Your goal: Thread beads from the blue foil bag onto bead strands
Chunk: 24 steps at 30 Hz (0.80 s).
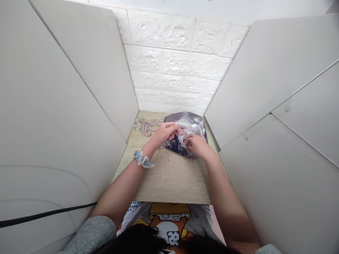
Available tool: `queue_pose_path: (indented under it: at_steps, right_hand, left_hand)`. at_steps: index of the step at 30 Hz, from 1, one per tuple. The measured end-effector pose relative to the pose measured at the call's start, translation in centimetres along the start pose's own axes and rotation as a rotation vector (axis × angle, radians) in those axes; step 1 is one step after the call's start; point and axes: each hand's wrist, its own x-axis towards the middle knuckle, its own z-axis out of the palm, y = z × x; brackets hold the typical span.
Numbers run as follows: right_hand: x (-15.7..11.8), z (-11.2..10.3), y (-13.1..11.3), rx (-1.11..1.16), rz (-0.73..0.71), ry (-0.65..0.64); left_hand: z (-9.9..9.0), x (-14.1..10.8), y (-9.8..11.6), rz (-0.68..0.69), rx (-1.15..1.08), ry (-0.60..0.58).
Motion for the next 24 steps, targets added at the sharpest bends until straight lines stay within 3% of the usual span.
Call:
queue_pose_path:
  at_steps: [9, 16, 20, 24]
  right_hand:
    - [0.1, -0.6, -0.2, 0.116, 0.008, 0.074]
    - [0.1, -1.6, -1.6, 0.593, -0.043, 0.365]
    - [0.1, -1.7, -2.2, 0.847, 0.049, 0.4]
    - [0.3, -1.2, -2.1, 1.089, 0.039, 0.355]
  left_hand:
    - [0.0, -0.1, 0.1, -0.037, 0.198, -0.013]
    - [0.2, -0.1, 0.1, 0.044, 0.404, 0.009]
    - [0.0, 0.1, -0.4, 0.086, 0.458, 0.012]
    - [0.0, 0.2, -0.6, 0.101, 0.455, 0.013]
